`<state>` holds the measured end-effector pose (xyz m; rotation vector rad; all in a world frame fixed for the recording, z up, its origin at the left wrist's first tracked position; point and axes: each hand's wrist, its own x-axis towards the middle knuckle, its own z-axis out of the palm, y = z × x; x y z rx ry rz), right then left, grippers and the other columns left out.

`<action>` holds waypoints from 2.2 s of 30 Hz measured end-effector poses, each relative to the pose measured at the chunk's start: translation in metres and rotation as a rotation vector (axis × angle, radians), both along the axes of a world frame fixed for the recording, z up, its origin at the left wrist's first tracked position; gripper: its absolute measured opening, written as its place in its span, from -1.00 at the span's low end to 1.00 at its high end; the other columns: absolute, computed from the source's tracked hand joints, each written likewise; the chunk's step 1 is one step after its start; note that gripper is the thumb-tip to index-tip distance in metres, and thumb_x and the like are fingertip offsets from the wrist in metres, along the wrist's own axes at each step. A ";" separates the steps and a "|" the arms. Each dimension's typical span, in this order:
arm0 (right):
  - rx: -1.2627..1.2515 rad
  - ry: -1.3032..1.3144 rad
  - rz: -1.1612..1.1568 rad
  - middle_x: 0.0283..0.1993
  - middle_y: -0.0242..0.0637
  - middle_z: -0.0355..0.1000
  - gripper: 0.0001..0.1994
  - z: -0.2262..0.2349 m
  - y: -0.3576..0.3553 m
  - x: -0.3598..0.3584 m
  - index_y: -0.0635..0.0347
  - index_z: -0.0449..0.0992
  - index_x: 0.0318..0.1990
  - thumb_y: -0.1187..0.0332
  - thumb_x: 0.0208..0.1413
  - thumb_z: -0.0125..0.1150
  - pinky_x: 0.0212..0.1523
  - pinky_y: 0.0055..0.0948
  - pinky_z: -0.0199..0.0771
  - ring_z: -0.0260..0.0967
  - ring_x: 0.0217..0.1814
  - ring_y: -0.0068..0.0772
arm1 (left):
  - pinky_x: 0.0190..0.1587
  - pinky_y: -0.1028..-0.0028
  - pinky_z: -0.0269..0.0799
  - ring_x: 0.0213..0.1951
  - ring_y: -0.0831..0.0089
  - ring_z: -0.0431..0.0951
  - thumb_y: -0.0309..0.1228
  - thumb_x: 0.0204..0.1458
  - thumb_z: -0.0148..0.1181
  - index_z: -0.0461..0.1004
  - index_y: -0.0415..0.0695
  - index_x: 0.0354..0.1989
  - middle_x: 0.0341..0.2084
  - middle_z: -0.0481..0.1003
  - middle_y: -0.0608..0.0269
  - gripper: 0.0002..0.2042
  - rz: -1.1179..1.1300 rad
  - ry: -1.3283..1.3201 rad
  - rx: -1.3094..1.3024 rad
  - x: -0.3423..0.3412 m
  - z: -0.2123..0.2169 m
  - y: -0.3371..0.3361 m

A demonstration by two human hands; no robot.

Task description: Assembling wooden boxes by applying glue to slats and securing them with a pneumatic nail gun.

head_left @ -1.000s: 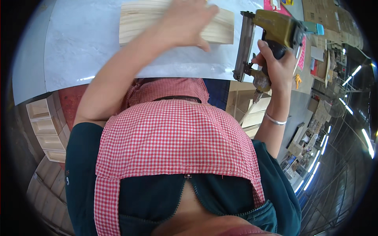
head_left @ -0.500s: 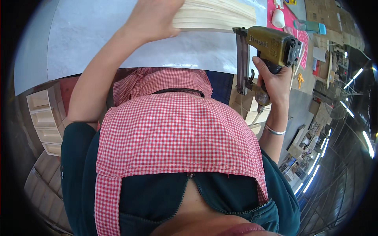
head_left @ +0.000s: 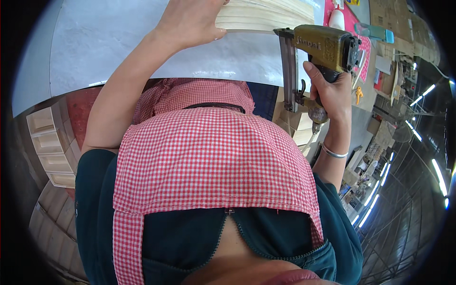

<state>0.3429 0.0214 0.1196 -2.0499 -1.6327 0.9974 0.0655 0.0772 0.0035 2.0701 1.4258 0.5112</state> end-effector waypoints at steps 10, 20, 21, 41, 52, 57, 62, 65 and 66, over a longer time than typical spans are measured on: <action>0.055 0.006 -0.040 -0.68 -0.40 0.39 -0.79 0.006 -0.002 -0.008 0.34 0.57 -0.37 0.37 0.09 0.45 -0.76 -0.62 0.17 0.20 -0.80 -0.62 | 0.18 0.13 0.30 0.15 0.01 0.33 -0.31 -0.29 0.51 0.37 -0.13 -0.15 0.02 0.34 0.00 -0.48 -0.020 -0.068 -0.225 -0.007 -0.001 0.004; 0.033 0.032 0.108 -0.56 -0.36 0.50 -0.80 0.013 -0.017 -0.045 0.31 0.61 -0.25 0.39 0.06 0.48 -0.70 -0.60 0.23 0.26 -0.73 -0.61 | 0.19 0.12 0.33 0.22 -0.07 0.27 -0.36 -0.29 0.49 0.32 -0.15 -0.03 0.15 0.23 -0.11 -0.40 -0.053 -0.274 -0.354 -0.042 -0.035 -0.001; 0.012 0.045 0.129 -0.54 -0.35 0.51 -0.79 0.010 -0.018 -0.052 0.31 0.62 -0.23 0.39 0.06 0.48 -0.69 -0.60 0.24 0.28 -0.71 -0.62 | 0.18 0.13 0.34 0.20 -0.07 0.28 -0.37 -0.29 0.48 0.31 -0.15 -0.02 0.15 0.22 -0.11 -0.39 -0.036 -0.281 -0.387 -0.043 -0.039 -0.002; -0.070 0.031 0.221 -0.52 -0.34 0.54 -0.73 0.001 -0.016 -0.085 0.35 0.63 -0.17 0.35 0.07 0.48 -0.66 -0.60 0.20 0.25 -0.67 -0.61 | 0.19 0.16 0.31 0.10 -0.03 0.30 -0.38 -0.38 0.34 0.26 -0.18 0.03 0.09 0.23 -0.10 -0.34 -0.001 -0.399 -0.305 -0.031 -0.043 -0.007; -0.001 -0.020 0.310 -0.54 -0.33 0.54 -0.70 0.013 0.010 -0.092 0.35 0.62 -0.17 0.30 0.07 0.50 -0.68 -0.60 0.18 0.26 -0.71 -0.61 | 0.40 0.10 0.15 0.36 -0.11 0.15 -0.35 -0.21 0.34 0.00 -0.26 0.43 0.35 0.09 -0.20 -0.05 0.002 -0.507 -0.183 -0.040 -0.045 -0.017; 0.000 -0.092 0.398 -0.58 -0.33 0.52 -0.67 0.009 0.026 -0.096 0.35 0.62 -0.15 0.27 0.07 0.50 -0.70 -0.61 0.18 0.27 -0.73 -0.59 | 0.43 0.10 0.13 0.40 -0.08 0.11 -0.43 -0.17 0.31 -0.06 -0.27 0.46 0.38 0.05 -0.21 -0.05 0.150 -0.579 -0.167 -0.044 -0.053 -0.032; 0.024 -0.048 0.461 -0.62 -0.35 0.48 -0.67 0.005 0.031 -0.097 0.35 0.61 -0.14 0.26 0.08 0.49 -0.71 -0.62 0.16 0.27 -0.74 -0.60 | 0.44 0.10 0.12 0.43 -0.06 0.08 -0.50 -0.14 0.28 -0.11 -0.29 0.49 0.40 0.03 -0.22 -0.04 0.260 -0.631 -0.162 -0.050 -0.066 -0.046; -0.004 -0.067 0.463 -0.63 -0.35 0.47 -0.66 0.008 0.035 -0.098 0.34 0.62 -0.15 0.25 0.07 0.50 -0.71 -0.63 0.14 0.26 -0.75 -0.60 | 0.43 0.11 0.15 0.41 -0.07 0.13 -0.55 -0.13 0.26 -0.09 -0.30 0.48 0.40 0.03 -0.22 -0.07 0.301 -0.633 -0.079 -0.056 -0.076 -0.050; -0.012 -0.074 0.463 -0.63 -0.36 0.47 -0.66 0.010 0.036 -0.098 0.34 0.62 -0.15 0.25 0.07 0.50 -0.71 -0.64 0.13 0.25 -0.76 -0.60 | 0.43 0.11 0.16 0.40 -0.07 0.14 -0.56 -0.13 0.25 -0.08 -0.31 0.48 0.40 0.04 -0.22 -0.08 0.313 -0.634 -0.050 -0.057 -0.079 -0.051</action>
